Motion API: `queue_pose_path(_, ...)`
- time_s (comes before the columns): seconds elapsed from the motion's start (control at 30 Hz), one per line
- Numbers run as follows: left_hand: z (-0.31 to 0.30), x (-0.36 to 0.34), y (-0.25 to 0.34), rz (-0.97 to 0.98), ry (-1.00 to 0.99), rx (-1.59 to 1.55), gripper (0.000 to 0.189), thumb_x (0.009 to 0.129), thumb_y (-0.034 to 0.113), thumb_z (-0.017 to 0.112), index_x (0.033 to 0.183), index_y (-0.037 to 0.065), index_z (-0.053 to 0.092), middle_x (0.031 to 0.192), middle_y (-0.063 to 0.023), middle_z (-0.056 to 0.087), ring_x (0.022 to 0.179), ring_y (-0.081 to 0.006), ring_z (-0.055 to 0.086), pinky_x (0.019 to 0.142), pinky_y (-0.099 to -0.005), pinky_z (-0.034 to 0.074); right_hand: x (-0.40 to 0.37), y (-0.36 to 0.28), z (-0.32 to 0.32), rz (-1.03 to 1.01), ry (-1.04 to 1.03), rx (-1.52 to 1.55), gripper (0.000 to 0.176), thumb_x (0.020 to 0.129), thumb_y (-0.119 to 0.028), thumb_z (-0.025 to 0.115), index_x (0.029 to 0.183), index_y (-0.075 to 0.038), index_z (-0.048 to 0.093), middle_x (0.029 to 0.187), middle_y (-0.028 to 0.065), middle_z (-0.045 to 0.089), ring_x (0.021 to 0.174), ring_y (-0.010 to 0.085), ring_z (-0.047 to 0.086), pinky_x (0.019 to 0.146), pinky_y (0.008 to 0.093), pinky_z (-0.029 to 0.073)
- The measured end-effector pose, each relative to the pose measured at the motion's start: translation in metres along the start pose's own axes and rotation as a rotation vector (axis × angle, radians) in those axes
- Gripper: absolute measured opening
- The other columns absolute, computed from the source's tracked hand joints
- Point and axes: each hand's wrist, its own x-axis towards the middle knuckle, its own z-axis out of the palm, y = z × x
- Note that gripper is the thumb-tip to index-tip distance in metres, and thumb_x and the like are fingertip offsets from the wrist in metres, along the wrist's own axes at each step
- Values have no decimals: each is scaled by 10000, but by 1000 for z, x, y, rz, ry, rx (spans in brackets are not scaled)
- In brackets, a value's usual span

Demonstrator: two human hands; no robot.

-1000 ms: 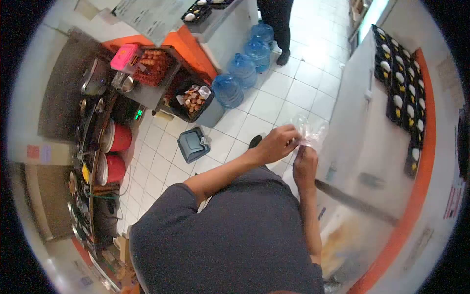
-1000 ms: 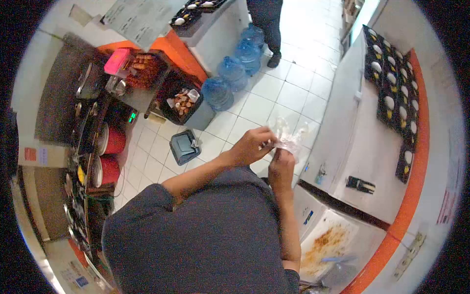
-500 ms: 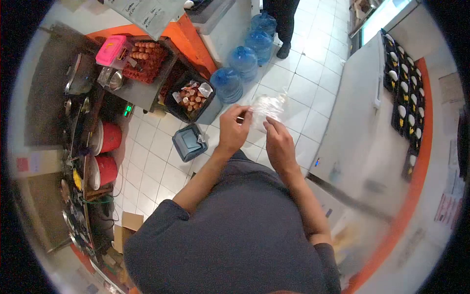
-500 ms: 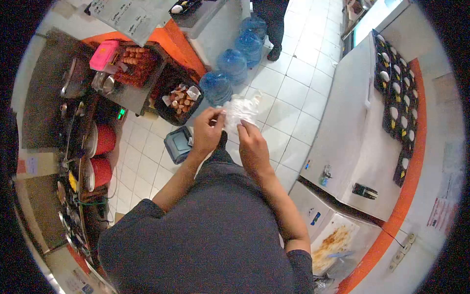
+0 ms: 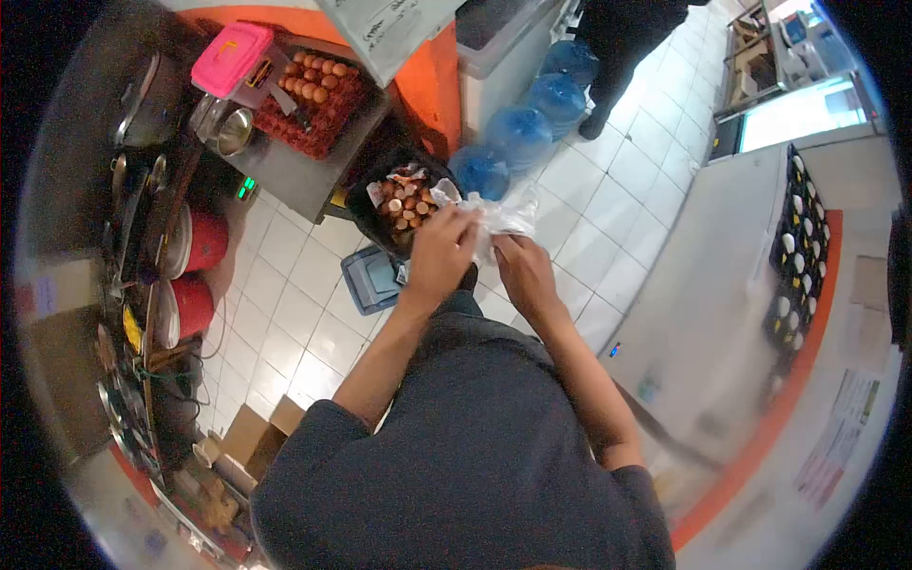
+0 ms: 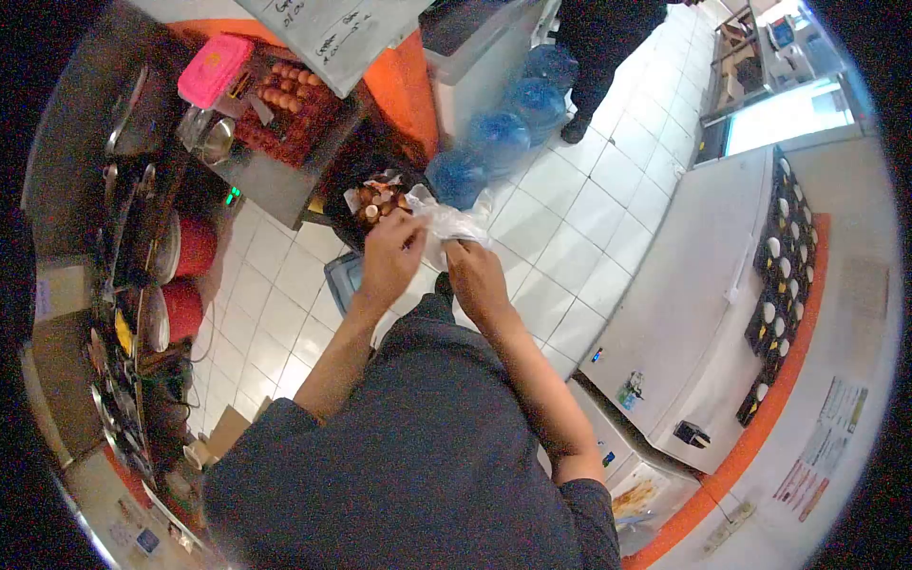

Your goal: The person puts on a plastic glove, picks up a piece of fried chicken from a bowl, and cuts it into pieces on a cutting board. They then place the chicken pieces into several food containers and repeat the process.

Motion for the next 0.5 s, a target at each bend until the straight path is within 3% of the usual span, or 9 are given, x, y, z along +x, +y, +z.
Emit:
queue_pose_path(0.07, -2, 8, -46, -61, 25, 114, 181, 886, 90, 638, 1034, 14, 711, 924, -158, 639, 857, -358, 640, 760, -428, 509, 9, -15, -1, -43, 56, 110, 139, 857, -39, 640, 974, 36, 643, 959, 215, 680, 856, 395, 676, 726, 425, 557)
queue_pose_path(0.13, -7, 9, -84, -118, 51, 232, 170, 887, 83, 628, 1017, 13, 711, 921, -159, 633, 862, -359, 634, 766, -437, 503, 16, -19, 1, -17, 204, 341, 156, 882, -2, 616, 1032, 36, 637, 1000, 164, 699, 846, 299, 698, 737, 356, 553)
queue_pose_path(0.17, -9, 11, -101, -164, 82, 227, 160, 888, 85, 624, 998, 12, 713, 913, -161, 625, 865, -357, 628, 770, -442, 500, 22, -16, 0, -22, 193, 344, 156, 882, -2, 616, 1032, 36, 637, 1000, 164, 699, 846, 299, 698, 737, 356, 553)
queue_pose_path(0.23, -12, 11, -133, -215, 114, 219, 152, 888, 87, 619, 979, 12, 715, 905, -163, 618, 867, -355, 622, 774, -447, 497, 30, -7, -6, 293, 264, 814, 175, 909, 22, 577, 1075, 28, 633, 1034, 89, 699, 893, 177, 674, 805, 294, 528)
queue_pose_path(0.3, -15, 8, -161, -308, 137, 354, 149, 873, 92, 637, 976, 27, 723, 915, -152, 625, 876, -352, 621, 777, -436, 505, 44, 9, -20, 407, 350, 1155, 197, 909, 39, 554, 1094, 22, 619, 1038, 48, 682, 959, 129, 641, 866, 292, 514)
queue_pose_path(0.37, -20, 8, -174, -364, 143, 282, 147, 858, 45, 622, 962, 30, 725, 924, -150, 628, 898, -345, 628, 781, -425, 511, 58, 20, -30, 404, 377, 1301, 103, 914, 30, 583, 1013, 5, 589, 1012, 87, 684, 953, 153, 654, 873, 311, 522)
queue_pose_path(0.47, -22, 19, -170, -355, 261, 28, 170, 826, -54, 555, 928, 7, 676, 958, -174, 633, 907, -348, 630, 804, -414, 503, 72, 41, -35, 419, 311, 1251, 69, 908, 23, 614, 950, -15, 574, 970, 98, 686, 891, 172, 672, 833, 321, 545)
queue_pose_path(0.5, -22, 24, -169, -357, 267, 33, 170, 826, -54, 555, 928, 7, 676, 958, -174, 633, 907, -348, 630, 804, -414, 503, 81, 44, -35, 473, 294, 1159, 83, 902, 12, 640, 905, -29, 568, 898, 59, 662, 813, 138, 641, 758, 287, 524)
